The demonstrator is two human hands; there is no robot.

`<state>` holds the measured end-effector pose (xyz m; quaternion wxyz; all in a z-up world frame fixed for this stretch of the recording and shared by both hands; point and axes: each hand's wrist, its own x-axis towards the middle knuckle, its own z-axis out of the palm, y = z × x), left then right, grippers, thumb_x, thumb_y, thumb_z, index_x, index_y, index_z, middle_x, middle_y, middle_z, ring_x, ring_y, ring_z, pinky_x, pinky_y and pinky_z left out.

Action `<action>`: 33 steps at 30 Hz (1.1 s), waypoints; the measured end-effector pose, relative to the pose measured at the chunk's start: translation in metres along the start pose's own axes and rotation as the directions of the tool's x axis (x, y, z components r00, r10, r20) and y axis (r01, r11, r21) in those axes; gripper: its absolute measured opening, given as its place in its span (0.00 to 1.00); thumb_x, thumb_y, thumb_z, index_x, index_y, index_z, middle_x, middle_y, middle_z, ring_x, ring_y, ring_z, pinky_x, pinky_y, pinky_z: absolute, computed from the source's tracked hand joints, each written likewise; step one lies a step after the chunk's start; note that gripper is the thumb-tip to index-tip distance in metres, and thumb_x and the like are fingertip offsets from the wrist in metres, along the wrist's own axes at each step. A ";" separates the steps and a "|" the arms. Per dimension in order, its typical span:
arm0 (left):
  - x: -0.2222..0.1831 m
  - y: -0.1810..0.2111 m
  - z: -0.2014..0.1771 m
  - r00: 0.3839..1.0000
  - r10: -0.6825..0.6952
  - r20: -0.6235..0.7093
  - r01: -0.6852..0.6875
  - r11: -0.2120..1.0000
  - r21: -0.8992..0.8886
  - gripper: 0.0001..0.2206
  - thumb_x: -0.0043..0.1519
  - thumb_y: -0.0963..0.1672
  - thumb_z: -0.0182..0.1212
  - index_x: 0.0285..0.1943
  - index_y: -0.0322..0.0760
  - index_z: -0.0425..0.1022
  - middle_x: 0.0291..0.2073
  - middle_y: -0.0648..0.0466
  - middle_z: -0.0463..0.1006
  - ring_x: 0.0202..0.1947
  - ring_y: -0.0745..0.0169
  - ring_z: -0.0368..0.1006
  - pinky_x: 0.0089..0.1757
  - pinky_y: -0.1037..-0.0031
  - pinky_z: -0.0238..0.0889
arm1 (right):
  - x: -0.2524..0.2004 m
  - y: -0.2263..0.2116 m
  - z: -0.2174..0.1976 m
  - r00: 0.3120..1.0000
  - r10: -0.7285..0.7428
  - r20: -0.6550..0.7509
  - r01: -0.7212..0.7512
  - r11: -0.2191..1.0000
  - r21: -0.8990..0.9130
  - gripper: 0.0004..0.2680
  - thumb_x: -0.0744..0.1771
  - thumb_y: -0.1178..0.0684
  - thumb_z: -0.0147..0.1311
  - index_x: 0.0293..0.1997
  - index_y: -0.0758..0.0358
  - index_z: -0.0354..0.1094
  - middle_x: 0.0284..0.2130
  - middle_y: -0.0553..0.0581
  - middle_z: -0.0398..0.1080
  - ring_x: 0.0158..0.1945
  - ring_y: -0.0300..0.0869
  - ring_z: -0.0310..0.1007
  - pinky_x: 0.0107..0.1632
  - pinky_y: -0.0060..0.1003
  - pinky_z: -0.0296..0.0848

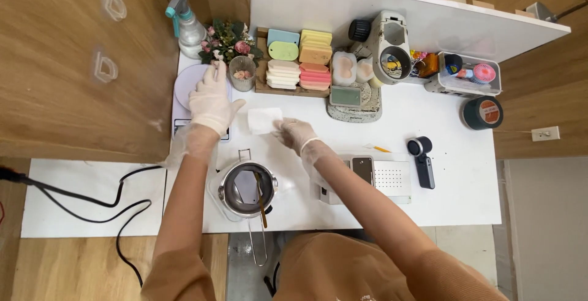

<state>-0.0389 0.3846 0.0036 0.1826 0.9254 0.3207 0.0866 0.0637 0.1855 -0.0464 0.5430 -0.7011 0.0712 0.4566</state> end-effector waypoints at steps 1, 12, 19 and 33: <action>0.014 -0.001 0.010 1.000 0.010 0.002 -0.010 1.000 -0.003 0.46 0.51 0.54 0.75 0.76 0.36 0.54 0.62 0.40 0.69 0.55 0.41 0.69 0.48 0.54 0.64 | 0.004 0.005 0.005 1.000 -0.002 -0.008 0.003 1.000 0.006 0.09 0.65 0.56 0.64 0.45 0.68 0.74 0.28 0.55 0.77 0.28 0.38 0.76 0.34 0.28 0.79; 0.090 -0.027 0.105 0.988 0.109 0.111 -0.131 0.968 0.215 0.50 0.47 0.61 0.74 0.73 0.33 0.57 0.53 0.44 0.73 0.54 0.45 0.70 0.44 0.54 0.67 | 0.110 0.083 0.008 0.958 0.274 -0.086 -0.243 0.933 0.267 0.08 0.63 0.53 0.67 0.41 0.62 0.74 0.27 0.51 0.74 0.25 0.38 0.70 0.28 0.32 0.71; 0.098 -0.038 0.098 0.980 0.125 0.156 -0.149 0.977 0.153 0.41 0.45 0.61 0.75 0.62 0.35 0.68 0.50 0.46 0.74 0.51 0.46 0.73 0.45 0.54 0.67 | 0.123 0.094 0.036 0.895 0.352 -0.275 -0.222 0.885 0.410 0.06 0.63 0.55 0.69 0.36 0.65 0.78 0.29 0.51 0.77 0.27 0.36 0.74 0.31 0.27 0.73; 0.078 -0.032 0.093 0.998 0.064 -0.015 -0.063 0.997 0.047 0.41 0.40 0.62 0.78 0.54 0.36 0.70 0.50 0.46 0.74 0.50 0.47 0.72 0.44 0.54 0.64 | 0.140 0.096 0.067 0.873 0.446 -0.198 -0.257 0.765 0.591 0.06 0.62 0.58 0.68 0.35 0.68 0.74 0.30 0.57 0.78 0.27 0.42 0.77 0.31 0.30 0.77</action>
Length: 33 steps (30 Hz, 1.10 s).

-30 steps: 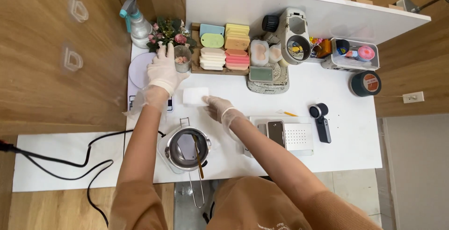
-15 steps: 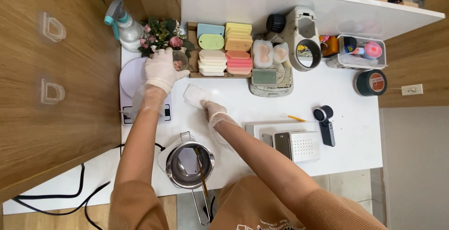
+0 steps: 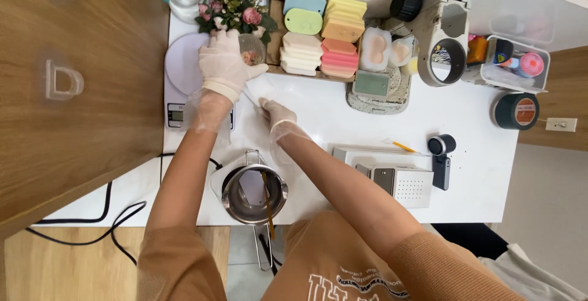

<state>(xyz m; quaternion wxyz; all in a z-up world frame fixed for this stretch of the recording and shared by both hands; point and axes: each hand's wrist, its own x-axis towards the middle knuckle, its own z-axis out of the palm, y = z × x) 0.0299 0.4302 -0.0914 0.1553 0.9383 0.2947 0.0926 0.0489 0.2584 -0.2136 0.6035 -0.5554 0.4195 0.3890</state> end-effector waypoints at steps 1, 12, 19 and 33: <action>-0.002 0.001 0.003 1.000 -0.011 0.009 0.011 1.000 0.003 0.41 0.40 0.62 0.78 0.54 0.36 0.70 0.50 0.46 0.74 0.50 0.47 0.72 0.44 0.54 0.64 | -0.003 0.000 0.000 1.000 0.011 -0.003 -0.011 1.000 -0.009 0.06 0.62 0.58 0.68 0.35 0.68 0.74 0.30 0.57 0.78 0.27 0.42 0.77 0.31 0.30 0.77; -0.022 0.022 0.010 0.994 -0.089 -0.066 0.096 0.990 0.100 0.54 0.40 0.61 0.77 0.73 0.32 0.57 0.55 0.47 0.69 0.53 0.47 0.69 0.45 0.56 0.63 | -0.099 -0.021 -0.036 0.984 -0.153 0.093 0.173 0.944 -0.282 0.17 0.64 0.48 0.62 0.57 0.62 0.72 0.43 0.49 0.73 0.43 0.41 0.74 0.43 0.35 0.73; -0.059 0.020 -0.039 0.979 -0.164 -0.121 0.162 0.986 -0.023 0.45 0.52 0.57 0.75 0.75 0.35 0.58 0.56 0.46 0.71 0.55 0.43 0.68 0.49 0.53 0.62 | -0.244 -0.043 -0.115 0.734 -0.368 0.570 0.624 0.697 -0.354 0.11 0.67 0.53 0.60 0.54 0.62 0.75 0.38 0.50 0.76 0.39 0.35 0.72 0.45 0.29 0.72; -0.317 0.187 -0.202 0.828 -0.546 -0.131 0.534 0.837 -0.114 0.29 0.61 0.56 0.62 0.66 0.38 0.70 0.55 0.43 0.77 0.54 0.43 0.72 0.51 0.54 0.64 | -0.215 0.037 -0.191 -0.153 0.204 0.967 0.480 -0.840 0.253 0.13 0.66 0.56 0.55 0.56 0.52 0.71 0.25 0.53 0.67 0.27 0.48 0.71 0.32 0.44 0.71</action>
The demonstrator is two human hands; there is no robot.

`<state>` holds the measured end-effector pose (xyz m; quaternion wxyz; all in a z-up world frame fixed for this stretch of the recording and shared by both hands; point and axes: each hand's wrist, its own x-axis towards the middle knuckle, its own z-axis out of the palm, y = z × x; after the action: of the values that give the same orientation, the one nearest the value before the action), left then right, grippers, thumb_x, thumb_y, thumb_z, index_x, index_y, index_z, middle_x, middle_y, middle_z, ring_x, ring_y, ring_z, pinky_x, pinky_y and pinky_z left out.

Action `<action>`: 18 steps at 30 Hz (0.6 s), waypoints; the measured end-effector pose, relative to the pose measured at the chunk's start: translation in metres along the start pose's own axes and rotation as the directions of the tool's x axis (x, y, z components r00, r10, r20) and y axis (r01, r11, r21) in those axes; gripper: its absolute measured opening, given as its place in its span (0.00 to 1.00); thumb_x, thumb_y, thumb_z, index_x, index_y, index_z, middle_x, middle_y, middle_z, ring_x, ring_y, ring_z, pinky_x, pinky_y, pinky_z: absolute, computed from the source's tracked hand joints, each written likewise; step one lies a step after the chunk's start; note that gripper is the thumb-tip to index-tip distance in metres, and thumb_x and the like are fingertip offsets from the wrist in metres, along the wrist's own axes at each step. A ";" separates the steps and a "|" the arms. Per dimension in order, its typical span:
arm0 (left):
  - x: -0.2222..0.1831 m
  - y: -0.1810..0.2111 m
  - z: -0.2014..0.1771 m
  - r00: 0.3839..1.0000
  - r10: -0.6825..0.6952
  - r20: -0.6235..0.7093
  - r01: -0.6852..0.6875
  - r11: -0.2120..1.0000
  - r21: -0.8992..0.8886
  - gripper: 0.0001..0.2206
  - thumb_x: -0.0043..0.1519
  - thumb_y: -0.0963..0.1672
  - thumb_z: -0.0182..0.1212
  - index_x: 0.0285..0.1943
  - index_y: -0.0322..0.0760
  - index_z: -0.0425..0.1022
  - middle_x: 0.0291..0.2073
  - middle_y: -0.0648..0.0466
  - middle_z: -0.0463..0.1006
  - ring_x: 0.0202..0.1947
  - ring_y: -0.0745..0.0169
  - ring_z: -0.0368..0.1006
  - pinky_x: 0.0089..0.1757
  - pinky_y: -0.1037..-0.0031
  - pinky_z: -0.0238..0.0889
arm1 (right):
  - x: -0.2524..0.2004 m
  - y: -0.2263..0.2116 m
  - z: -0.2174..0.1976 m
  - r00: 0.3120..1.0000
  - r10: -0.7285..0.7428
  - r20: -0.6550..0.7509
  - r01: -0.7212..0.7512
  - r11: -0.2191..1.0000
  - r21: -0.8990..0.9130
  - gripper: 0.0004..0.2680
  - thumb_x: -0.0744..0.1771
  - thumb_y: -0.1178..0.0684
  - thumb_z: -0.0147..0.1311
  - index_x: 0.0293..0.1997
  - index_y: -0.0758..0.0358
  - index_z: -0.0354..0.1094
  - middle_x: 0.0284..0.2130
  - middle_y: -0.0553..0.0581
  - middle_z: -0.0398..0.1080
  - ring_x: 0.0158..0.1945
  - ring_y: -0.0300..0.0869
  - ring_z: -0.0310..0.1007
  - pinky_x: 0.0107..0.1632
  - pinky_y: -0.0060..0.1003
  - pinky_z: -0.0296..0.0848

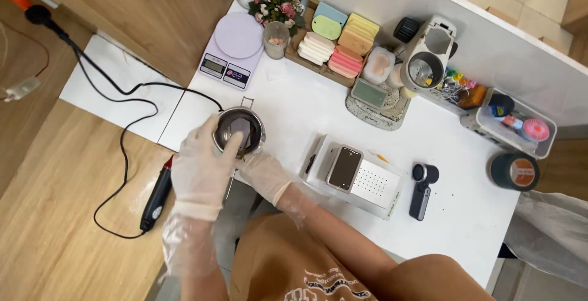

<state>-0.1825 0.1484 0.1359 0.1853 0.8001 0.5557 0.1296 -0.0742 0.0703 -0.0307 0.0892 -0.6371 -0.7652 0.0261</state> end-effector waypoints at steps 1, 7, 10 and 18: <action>-0.020 -0.005 0.000 1.000 -0.015 -0.019 0.015 1.000 0.003 0.29 0.61 0.56 0.62 0.66 0.38 0.70 0.55 0.43 0.77 0.54 0.43 0.72 0.51 0.54 0.64 | 0.001 0.006 0.006 1.000 -0.023 -0.007 0.023 1.000 0.000 0.13 0.66 0.56 0.55 0.56 0.52 0.71 0.25 0.53 0.67 0.27 0.48 0.71 0.32 0.44 0.71; -0.109 -0.057 0.014 0.953 -0.301 -0.032 0.302 0.953 0.012 0.26 0.61 0.56 0.61 0.64 0.44 0.73 0.53 0.47 0.79 0.53 0.45 0.74 0.50 0.57 0.67 | 0.017 0.021 -0.028 0.973 0.086 -0.214 0.029 0.875 0.483 0.04 0.66 0.50 0.59 0.39 0.55 0.76 0.29 0.55 0.73 0.35 0.51 0.74 0.40 0.46 0.72; -0.121 -0.076 0.037 0.893 -0.449 0.029 0.444 0.890 0.101 0.26 0.60 0.57 0.62 0.64 0.45 0.74 0.54 0.45 0.78 0.54 0.43 0.73 0.50 0.56 0.66 | 0.023 0.035 -0.037 0.938 0.317 -0.143 -0.135 0.711 0.691 0.05 0.66 0.51 0.59 0.42 0.56 0.78 0.35 0.56 0.77 0.39 0.50 0.77 0.44 0.42 0.75; -0.118 -0.083 0.062 0.876 -0.472 0.097 0.461 0.880 0.116 0.28 0.60 0.58 0.59 0.65 0.45 0.72 0.56 0.47 0.77 0.56 0.45 0.71 0.53 0.57 0.64 | 0.049 0.072 -0.036 0.877 0.481 0.018 -0.344 0.600 0.722 0.07 0.69 0.52 0.55 0.45 0.60 0.77 0.40 0.63 0.77 0.41 0.51 0.78 0.47 0.40 0.75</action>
<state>-0.2684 0.0549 0.0437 0.2089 0.6564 0.7249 0.0067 -0.0072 0.1294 -0.0010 0.3855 -0.7126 -0.5154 0.2793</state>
